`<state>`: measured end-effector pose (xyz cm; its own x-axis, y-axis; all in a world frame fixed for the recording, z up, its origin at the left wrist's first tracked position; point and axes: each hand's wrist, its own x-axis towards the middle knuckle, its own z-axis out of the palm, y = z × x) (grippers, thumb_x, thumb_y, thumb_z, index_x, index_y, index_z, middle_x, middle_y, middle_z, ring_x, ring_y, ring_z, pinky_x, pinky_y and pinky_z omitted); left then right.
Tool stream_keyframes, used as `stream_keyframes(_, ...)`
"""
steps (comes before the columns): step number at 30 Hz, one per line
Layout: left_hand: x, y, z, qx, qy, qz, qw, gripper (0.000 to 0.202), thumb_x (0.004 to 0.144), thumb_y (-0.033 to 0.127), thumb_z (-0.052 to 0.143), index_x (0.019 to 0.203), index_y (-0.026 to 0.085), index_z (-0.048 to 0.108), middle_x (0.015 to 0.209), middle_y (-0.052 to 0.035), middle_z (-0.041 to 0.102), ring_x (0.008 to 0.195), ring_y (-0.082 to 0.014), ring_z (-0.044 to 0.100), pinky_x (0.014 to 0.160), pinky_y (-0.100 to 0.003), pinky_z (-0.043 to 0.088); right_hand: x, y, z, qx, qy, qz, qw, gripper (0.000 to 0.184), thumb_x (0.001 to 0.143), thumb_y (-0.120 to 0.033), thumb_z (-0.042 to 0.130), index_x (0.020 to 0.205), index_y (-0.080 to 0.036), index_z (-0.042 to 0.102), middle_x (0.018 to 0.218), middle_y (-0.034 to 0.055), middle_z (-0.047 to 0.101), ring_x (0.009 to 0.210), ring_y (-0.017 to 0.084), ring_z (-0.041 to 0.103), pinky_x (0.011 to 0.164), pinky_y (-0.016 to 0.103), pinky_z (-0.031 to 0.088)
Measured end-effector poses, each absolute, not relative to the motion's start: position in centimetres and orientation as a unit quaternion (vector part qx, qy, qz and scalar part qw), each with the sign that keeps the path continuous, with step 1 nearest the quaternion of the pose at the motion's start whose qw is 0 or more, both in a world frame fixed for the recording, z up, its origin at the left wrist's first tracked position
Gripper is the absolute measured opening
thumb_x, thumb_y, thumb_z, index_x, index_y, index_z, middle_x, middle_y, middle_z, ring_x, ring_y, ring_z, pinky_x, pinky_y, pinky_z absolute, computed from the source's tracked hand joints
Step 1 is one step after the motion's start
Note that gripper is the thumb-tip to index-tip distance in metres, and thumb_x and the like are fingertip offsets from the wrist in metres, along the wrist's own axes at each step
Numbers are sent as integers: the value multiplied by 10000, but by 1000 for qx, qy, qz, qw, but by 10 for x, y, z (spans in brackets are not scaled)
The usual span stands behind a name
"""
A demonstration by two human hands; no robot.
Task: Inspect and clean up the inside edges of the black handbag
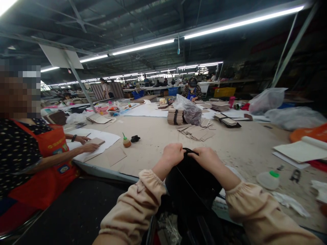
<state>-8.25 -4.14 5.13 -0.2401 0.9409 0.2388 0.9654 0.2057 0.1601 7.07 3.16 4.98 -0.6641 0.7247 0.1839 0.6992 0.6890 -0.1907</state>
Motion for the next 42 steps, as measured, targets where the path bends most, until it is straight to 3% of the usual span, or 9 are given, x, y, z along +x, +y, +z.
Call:
stream_keyframes(13, -80, -42, 51, -584, -794, -161, 52, 260, 814, 443, 512, 763, 234, 657, 777, -33, 695, 742, -210, 625, 620, -285, 441, 60, 30, 51, -412, -906, 22, 94, 333, 862, -440, 470, 735, -226, 690, 811, 60, 695, 780, 206, 617, 597, 275, 347)
stream_keyframes(22, -76, -39, 51, -566, -808, -158, 46, 262, 815, 441, 508, 783, 230, 660, 794, -47, 695, 754, -217, 627, 630, -294, 443, 62, 27, 52, -415, -905, 28, 84, 357, 876, -456, 435, 793, -222, 691, 852, 72, 690, 824, 223, 616, 644, 288, 379)
stream_keyframes(26, -74, -41, 51, -565, -808, -160, 46, 253, 817, 424, 503, 778, 227, 657, 787, -49, 693, 751, -217, 625, 624, -293, 440, 65, 31, 58, -380, -920, 54, 75, 352, 875, -497, 431, 929, -266, 692, 905, 53, 695, 857, 217, 619, 674, 284, 391)
stream_keyframes(37, -79, -46, 48, -559, -805, -200, 25, 220, 801, 400, 518, 754, 216, 629, 788, -42, 679, 783, -205, 613, 693, -292, 442, 51, 23, 56, -363, -927, 5, 94, 318, 903, -348, 403, 845, -202, 680, 874, 81, 685, 842, 213, 621, 691, 283, 407)
stream_keyframes(40, -81, -59, 50, -553, -791, -263, -19, 231, 753, 369, 579, 932, 224, 592, 863, -26, 675, 848, -197, 611, 760, -283, 448, 50, 20, 55, -370, -923, 0, 100, 294, 890, -320, 411, 868, -190, 674, 900, 91, 677, 870, 223, 614, 705, 290, 414)
stream_keyframes(42, -83, -72, 49, -553, -787, -268, -65, 489, 686, 369, 646, 1128, 211, 512, 984, -52, 664, 917, -216, 606, 792, -291, 456, 49, 19, 55, -373, -922, 3, 102, 286, 877, -320, 423, 878, -188, 677, 901, 94, 677, 874, 229, 614, 705, 294, 420)
